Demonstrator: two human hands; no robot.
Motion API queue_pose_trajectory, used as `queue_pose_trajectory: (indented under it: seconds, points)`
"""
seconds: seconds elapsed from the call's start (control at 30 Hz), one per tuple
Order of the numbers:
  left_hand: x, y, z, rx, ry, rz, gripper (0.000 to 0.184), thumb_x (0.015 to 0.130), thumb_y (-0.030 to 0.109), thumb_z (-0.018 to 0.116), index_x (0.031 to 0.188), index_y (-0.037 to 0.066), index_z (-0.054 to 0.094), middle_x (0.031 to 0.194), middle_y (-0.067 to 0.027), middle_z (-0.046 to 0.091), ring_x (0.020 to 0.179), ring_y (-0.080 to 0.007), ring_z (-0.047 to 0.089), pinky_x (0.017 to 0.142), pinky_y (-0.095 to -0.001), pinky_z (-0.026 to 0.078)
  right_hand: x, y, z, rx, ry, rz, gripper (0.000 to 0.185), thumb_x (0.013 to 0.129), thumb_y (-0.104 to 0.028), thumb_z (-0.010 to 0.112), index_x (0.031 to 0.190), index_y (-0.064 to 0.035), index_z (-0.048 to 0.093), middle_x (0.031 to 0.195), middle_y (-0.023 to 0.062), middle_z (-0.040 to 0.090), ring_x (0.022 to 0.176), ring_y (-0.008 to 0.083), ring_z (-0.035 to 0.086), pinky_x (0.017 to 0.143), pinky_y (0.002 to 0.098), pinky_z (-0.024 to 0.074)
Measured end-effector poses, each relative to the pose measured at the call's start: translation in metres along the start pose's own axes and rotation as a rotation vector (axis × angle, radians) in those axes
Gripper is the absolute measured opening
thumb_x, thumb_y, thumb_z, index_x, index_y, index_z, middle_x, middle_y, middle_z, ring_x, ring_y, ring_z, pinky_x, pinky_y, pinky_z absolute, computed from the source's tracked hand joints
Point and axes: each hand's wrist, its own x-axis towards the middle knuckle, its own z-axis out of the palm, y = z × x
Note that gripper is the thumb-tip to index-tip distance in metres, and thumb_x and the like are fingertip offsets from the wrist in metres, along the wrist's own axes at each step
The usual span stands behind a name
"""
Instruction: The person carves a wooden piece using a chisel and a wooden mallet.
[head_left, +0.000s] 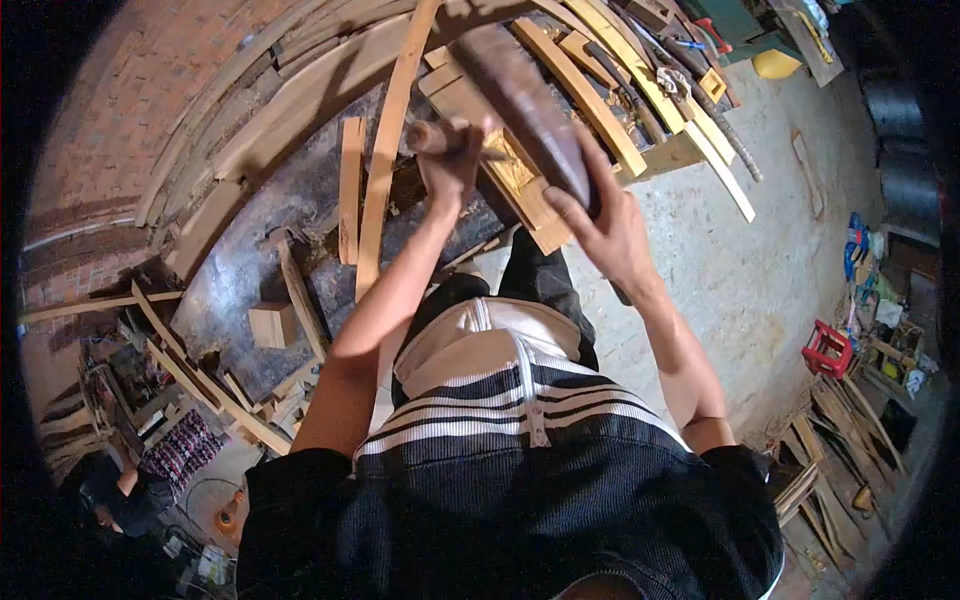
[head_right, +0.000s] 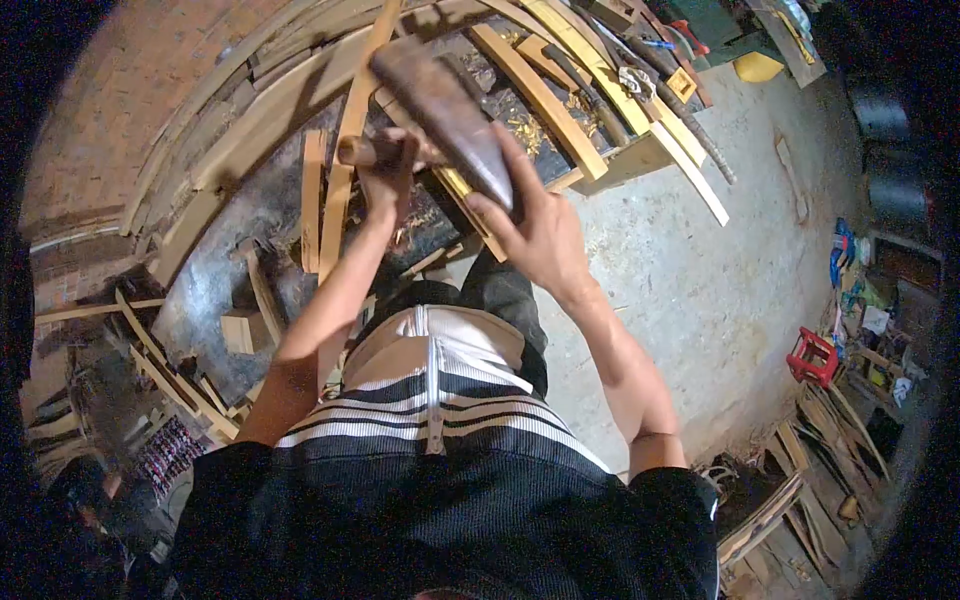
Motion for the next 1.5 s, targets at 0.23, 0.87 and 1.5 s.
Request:
queue_pose_trajectory:
  seconds: [0.23, 0.87, 1.5]
  points:
    - [-0.007, 0.008, 0.010, 0.563, -0.056, 0.234, 0.026, 0.086, 0.020, 0.079, 0.079, 0.002, 0.062, 0.067, 0.0012, 0.061, 0.062, -0.0081, 0.057, 0.057, -0.0276, 0.046, -0.007, 0.025, -0.011, 0.174, 0.080, 0.195, 0.077, 0.089, -0.040, 0.070, 0.153, -0.0185, 0.034, 0.131, 0.0241, 0.060, 0.118, 0.0328, 0.063, 0.096, 0.0421, 0.0502]
    - [-0.073, -0.019, 0.008, 0.453, -0.237, 0.270, 0.035, 0.075, 0.018, 0.081, 0.105, 0.005, 0.068, 0.099, -0.0090, 0.069, 0.106, -0.0278, 0.064, 0.092, -0.0394, 0.048, -0.014, -0.026, -0.028, -0.200, -0.201, -0.254, 0.080, 0.084, -0.027, 0.073, 0.152, -0.0088, 0.034, 0.105, 0.0251, 0.069, 0.090, 0.0410, 0.071, 0.082, 0.0417, 0.0567]
    - [0.000, 0.021, -0.005, 0.325, -0.724, -0.195, 0.020, 0.081, 0.016, 0.083, 0.082, 0.006, 0.065, 0.079, 0.0010, 0.067, 0.078, -0.0088, 0.060, 0.071, -0.0279, 0.050, -0.013, 0.016, -0.012, 0.019, 0.120, -0.067, 0.077, 0.089, -0.040, 0.069, 0.154, -0.0210, 0.032, 0.113, 0.0224, 0.070, 0.096, 0.0374, 0.071, 0.082, 0.0432, 0.0561]
